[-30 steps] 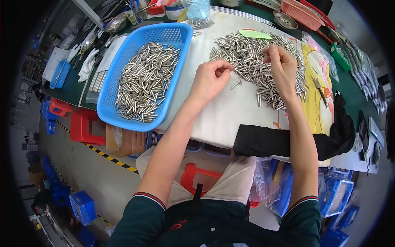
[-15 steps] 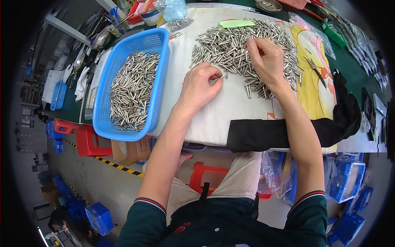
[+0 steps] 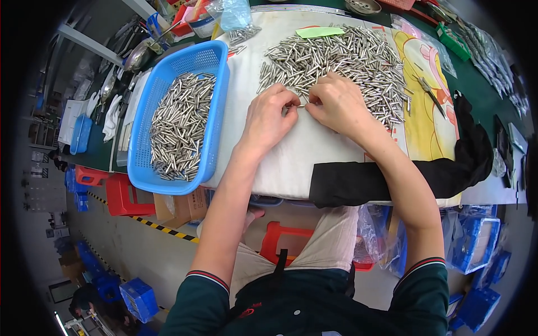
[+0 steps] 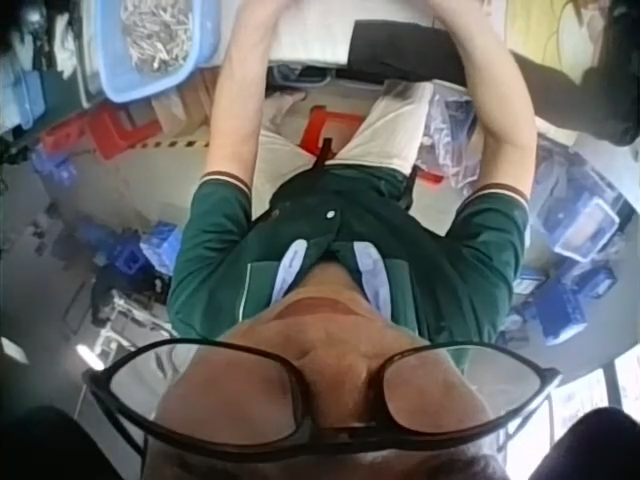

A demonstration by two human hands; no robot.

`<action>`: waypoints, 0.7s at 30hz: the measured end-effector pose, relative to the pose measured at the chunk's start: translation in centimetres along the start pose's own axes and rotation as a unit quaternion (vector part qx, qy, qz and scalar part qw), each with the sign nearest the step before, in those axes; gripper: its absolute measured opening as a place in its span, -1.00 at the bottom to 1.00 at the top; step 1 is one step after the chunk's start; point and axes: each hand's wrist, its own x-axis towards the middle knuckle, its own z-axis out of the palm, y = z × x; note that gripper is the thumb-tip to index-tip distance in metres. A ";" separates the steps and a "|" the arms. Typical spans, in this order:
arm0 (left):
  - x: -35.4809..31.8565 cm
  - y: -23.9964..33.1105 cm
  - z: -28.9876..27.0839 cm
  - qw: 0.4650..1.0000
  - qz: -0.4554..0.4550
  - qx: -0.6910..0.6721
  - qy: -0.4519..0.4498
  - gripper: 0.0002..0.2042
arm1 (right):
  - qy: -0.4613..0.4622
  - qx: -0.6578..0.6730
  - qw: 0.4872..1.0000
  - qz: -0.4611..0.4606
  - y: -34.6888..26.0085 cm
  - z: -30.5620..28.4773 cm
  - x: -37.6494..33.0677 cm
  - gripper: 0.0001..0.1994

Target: Sort small metal pins from a pile and insert them into a black component holder.

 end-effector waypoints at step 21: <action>0.0 0.8 -0.6 1.000 -0.016 0.005 -0.014 -0.96 | 0.031 0.040 0.991 0.125 3.1 -2.8 0.9 -0.88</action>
